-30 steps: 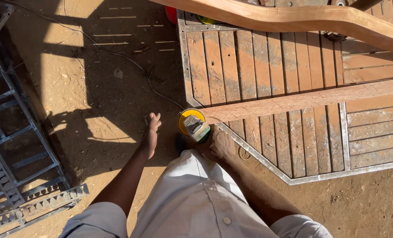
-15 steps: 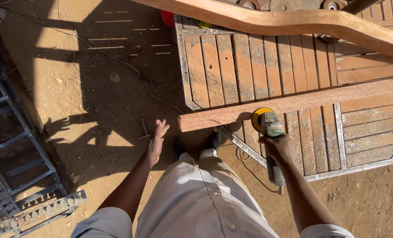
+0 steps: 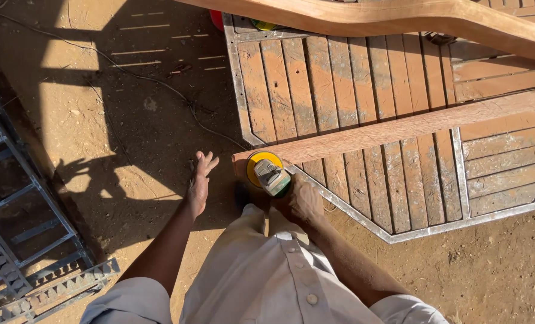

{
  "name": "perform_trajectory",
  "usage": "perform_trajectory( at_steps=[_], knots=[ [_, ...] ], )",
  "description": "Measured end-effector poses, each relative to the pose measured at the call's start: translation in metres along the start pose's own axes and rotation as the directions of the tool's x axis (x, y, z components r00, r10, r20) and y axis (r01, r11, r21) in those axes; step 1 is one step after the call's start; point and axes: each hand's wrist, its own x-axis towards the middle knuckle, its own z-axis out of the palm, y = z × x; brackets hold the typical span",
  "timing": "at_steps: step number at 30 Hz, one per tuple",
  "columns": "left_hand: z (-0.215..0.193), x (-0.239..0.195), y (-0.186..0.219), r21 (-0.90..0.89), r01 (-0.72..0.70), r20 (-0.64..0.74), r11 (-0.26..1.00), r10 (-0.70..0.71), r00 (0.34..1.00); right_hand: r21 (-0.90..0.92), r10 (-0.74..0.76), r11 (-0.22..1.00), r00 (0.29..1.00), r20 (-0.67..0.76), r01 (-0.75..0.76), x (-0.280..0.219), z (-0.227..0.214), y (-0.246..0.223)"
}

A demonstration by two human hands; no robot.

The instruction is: Sanding the edges and surfaces of wooden planks using an angle grinder with a sanding disc

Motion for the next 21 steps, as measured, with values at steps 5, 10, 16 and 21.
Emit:
perform_trajectory(
  at_steps=[5, 10, 16, 21],
  knots=[
    [-0.009, -0.008, -0.014, 0.004, 0.025, -0.024, 1.0, -0.025, 0.999, 0.427, 0.508, 0.764, 0.859, 0.064, -0.484, -0.026, -0.094, 0.058],
    [-0.007, -0.021, -0.016, -0.04, 0.044, -0.011, 0.998, -0.045, 0.999, 0.546, 0.692, 0.628, 0.719, -0.065, -0.554, -0.04, -0.11, 0.156],
    [0.008, -0.013, -0.012, -0.037, 0.019, 0.045, 0.999, -0.017, 0.999, 0.56, 0.62, 0.672, 0.782, -0.068, -0.484, -0.036, -0.094, 0.102],
    [0.014, -0.002, 0.006, -0.035, -0.058, -0.017, 0.998, 0.058, 0.998, 0.321, 0.241, 0.912, 0.967, 0.085, -0.255, 0.042, 0.131, 0.126]
  ],
)
